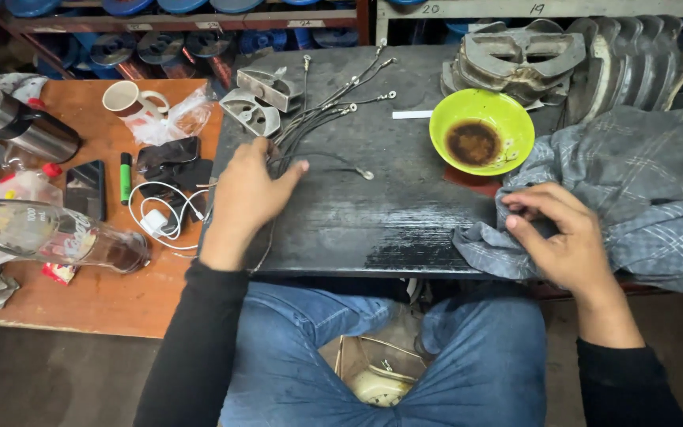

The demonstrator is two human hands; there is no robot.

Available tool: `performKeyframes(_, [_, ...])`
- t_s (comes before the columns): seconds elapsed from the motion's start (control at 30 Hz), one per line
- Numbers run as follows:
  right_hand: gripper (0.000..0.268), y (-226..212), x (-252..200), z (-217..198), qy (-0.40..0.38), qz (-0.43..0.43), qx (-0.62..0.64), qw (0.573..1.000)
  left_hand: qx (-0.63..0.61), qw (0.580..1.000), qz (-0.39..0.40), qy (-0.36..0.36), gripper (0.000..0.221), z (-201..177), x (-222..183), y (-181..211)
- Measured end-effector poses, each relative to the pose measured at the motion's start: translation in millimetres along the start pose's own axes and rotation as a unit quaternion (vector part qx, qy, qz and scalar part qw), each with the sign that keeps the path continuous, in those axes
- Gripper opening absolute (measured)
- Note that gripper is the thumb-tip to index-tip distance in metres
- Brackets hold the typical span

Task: The person is performing a final inspection and cleaning of electrical wires with ring terminals, wiping them down individually with a cloth.

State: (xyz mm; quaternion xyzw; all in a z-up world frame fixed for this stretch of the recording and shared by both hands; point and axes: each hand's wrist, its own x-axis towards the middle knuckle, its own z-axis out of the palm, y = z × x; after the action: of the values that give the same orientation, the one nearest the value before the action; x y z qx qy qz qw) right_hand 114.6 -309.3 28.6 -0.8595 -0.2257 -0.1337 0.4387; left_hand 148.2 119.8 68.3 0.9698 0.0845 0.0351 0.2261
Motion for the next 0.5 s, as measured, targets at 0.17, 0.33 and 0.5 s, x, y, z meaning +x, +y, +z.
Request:
performKeyframes(0.17, [0.043,13,-8,1,-0.064,0.016,-0.042,0.997,-0.111,0.992,0.04,-0.049,0.039,-37,-39,31])
performKeyframes(0.33, [0.053,-1,-7,5,-0.144,-0.058,-0.159,0.975,-0.296,0.95,0.099,-0.019,0.028,-12,-78,71])
performKeyframes(0.5, [0.032,-2,-14,11,-0.086,-0.073,-0.154,0.981,-0.066,0.993,0.057,-0.075,0.031,77,-100,82])
